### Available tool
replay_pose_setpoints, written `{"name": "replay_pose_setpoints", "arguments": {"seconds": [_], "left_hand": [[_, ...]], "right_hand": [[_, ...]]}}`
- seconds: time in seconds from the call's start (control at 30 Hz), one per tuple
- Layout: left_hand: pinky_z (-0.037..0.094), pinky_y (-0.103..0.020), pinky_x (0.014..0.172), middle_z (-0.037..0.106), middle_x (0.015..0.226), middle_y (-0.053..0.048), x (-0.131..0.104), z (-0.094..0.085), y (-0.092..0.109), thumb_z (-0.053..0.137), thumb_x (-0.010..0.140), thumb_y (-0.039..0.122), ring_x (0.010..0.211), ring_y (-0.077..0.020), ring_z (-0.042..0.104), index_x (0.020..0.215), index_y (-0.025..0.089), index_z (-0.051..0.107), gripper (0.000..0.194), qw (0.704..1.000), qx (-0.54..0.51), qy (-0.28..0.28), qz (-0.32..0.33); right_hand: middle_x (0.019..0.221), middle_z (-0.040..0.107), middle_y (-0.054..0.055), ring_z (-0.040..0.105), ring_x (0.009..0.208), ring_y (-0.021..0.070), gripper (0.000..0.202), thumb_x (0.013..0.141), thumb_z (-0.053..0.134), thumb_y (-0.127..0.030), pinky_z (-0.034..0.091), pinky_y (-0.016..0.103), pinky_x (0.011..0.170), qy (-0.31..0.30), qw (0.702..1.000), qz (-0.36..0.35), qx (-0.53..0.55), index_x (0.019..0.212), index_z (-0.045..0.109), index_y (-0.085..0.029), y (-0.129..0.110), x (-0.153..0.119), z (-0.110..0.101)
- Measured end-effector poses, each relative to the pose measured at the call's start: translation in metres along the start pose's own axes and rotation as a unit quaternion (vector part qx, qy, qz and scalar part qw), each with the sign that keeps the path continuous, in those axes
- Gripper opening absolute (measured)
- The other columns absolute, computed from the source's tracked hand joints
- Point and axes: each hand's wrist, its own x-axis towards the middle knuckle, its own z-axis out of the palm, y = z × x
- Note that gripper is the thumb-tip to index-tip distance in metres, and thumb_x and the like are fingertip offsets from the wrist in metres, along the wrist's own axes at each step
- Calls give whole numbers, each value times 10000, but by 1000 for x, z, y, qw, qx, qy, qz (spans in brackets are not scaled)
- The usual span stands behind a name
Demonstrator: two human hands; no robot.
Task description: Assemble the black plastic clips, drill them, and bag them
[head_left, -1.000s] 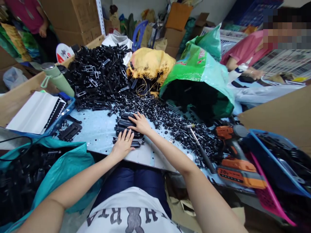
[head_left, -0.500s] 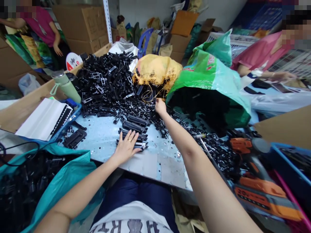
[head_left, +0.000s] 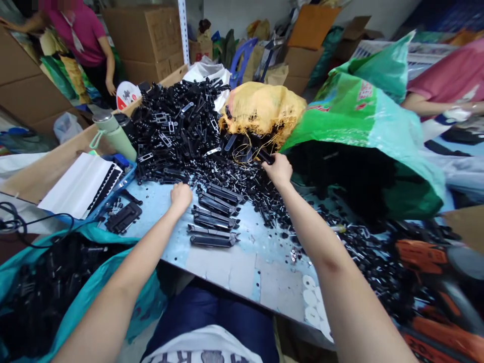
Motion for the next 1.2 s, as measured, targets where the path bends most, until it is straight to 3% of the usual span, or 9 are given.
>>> {"name": "replay_pose_setpoints", "arguments": {"seconds": [0.17,0.3,0.37,0.47,0.6,0.7,0.87,1.07,1.2], "left_hand": [[433,-446,829,589,1043,-188,-11,-7,-6,517,769,198,1037,-318,495,925,87,631,223,999,-36,40,-1],[376,-434,956,603,1032,-141,-53,-21,-3,536,788,262,1060,-260,504,1011,104,579,277,946,-197,245,78],[395,-399,955,606,1037,-115,-89,-19,8,505,823,291,1034,-226,530,1050,134,566,282,909,-280,252,177],[462,-362,875,612,1030,-100,-146,0,27,468,853,306,978,-210,569,1088,175,569,287,883,-324,104,322],[485,-364,830,619,990,-117,-185,21,39,443,864,268,911,-212,597,1086,152,590,290,876,-314,27,365],[485,-361,833,607,1011,-129,-192,15,50,389,897,251,933,-200,586,1163,124,554,338,858,-361,3,366],[476,-332,842,603,956,-86,-208,-9,76,453,890,263,912,-169,571,1212,160,544,350,825,-476,10,304],[479,-290,800,563,903,-65,-226,-16,84,445,898,260,836,-139,565,1207,166,557,342,831,-474,52,287],[485,-289,800,570,949,-85,-232,-19,92,400,917,256,875,-145,565,1200,160,556,337,816,-503,157,238]], "right_hand": [[992,610,108,568,923,248,402,760,560,-322,431,396,832,130,969,-210,14,1113,544,-130,9,-80,-103],[945,618,108,554,890,235,298,796,548,-256,445,377,791,-24,917,-396,-25,1074,583,-154,-2,-175,-146],[889,616,111,551,834,227,284,796,552,-230,459,355,730,-141,892,-425,-58,1062,598,-140,-4,-225,-136],[898,616,116,552,855,233,336,831,539,-260,468,344,704,-251,876,-405,-80,1137,575,-125,8,-280,-101],[1045,601,130,538,970,244,410,899,447,-367,445,401,827,-253,917,-307,13,1256,514,-177,32,-306,-74],[1037,603,105,565,951,217,435,917,372,-437,464,386,832,-228,934,-152,227,1273,509,-229,28,-308,-74],[828,636,40,578,587,136,584,881,346,-558,515,289,533,-250,809,103,522,1364,399,-235,3,-307,-78],[970,575,45,549,620,92,466,863,467,-477,534,265,582,-235,849,-75,468,1271,518,-260,6,-304,-89],[1033,559,73,554,654,119,471,898,390,-465,543,286,570,-159,873,-65,457,1327,453,-282,-7,-316,-91]]}}
